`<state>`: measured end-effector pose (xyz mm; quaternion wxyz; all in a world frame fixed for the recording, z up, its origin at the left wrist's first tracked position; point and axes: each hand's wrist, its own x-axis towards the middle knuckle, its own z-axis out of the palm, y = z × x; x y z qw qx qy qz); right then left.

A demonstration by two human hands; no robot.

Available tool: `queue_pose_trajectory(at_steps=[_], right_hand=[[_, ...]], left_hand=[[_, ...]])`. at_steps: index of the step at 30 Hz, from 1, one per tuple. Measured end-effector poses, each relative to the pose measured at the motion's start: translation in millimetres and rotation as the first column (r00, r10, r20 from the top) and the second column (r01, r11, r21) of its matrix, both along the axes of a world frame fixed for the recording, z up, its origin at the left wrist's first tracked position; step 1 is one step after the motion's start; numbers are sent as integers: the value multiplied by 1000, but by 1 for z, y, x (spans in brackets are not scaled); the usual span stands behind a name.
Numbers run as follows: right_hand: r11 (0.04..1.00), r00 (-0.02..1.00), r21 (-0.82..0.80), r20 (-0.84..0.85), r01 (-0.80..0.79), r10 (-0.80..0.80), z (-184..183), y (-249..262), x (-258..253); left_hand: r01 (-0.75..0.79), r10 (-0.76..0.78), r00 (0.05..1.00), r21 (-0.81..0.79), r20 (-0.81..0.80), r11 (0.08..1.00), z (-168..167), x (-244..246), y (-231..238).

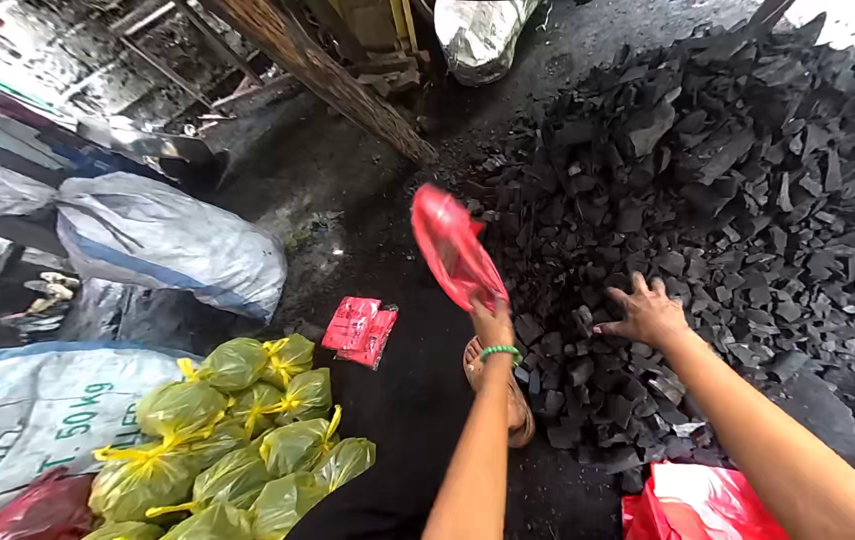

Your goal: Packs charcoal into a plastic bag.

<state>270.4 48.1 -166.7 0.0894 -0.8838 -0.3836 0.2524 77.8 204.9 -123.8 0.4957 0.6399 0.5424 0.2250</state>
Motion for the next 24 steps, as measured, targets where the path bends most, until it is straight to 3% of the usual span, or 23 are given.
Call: queue_pose_trajectory(at_steps=[2,6,10,13,15,19,24], right_hand=[[996,999,80,-10,-35,36,-9,-32,17],[970,994,242,113,-33,5,-48,-78,9],[979,993,192,84,65,-83,-39,-65,-11],[992,999,124,-2,36,-36,-32,-57,-8],[988,983,130,-171,86,-64,-40,-55,-2],[876,814,278,-549,394,-192,-62,-56,-20],[750,636,294,-742,593,-212,-69,-70,-43]], left_hand=[[79,-93,990,-134,-102,988,-39,-7,-46],[12,-104,942,-277,-319,961,-91,0,-104],[27,-219,797,-329,-562,944,-97,16,-118],[116,-300,777,-343,-553,932,-81,19,-108],[122,-285,821,-337,-494,934,-72,20,-111],[15,-163,903,-351,-397,936,-69,30,-127],[-27,-122,908,-347,-400,937,-74,37,-133]])
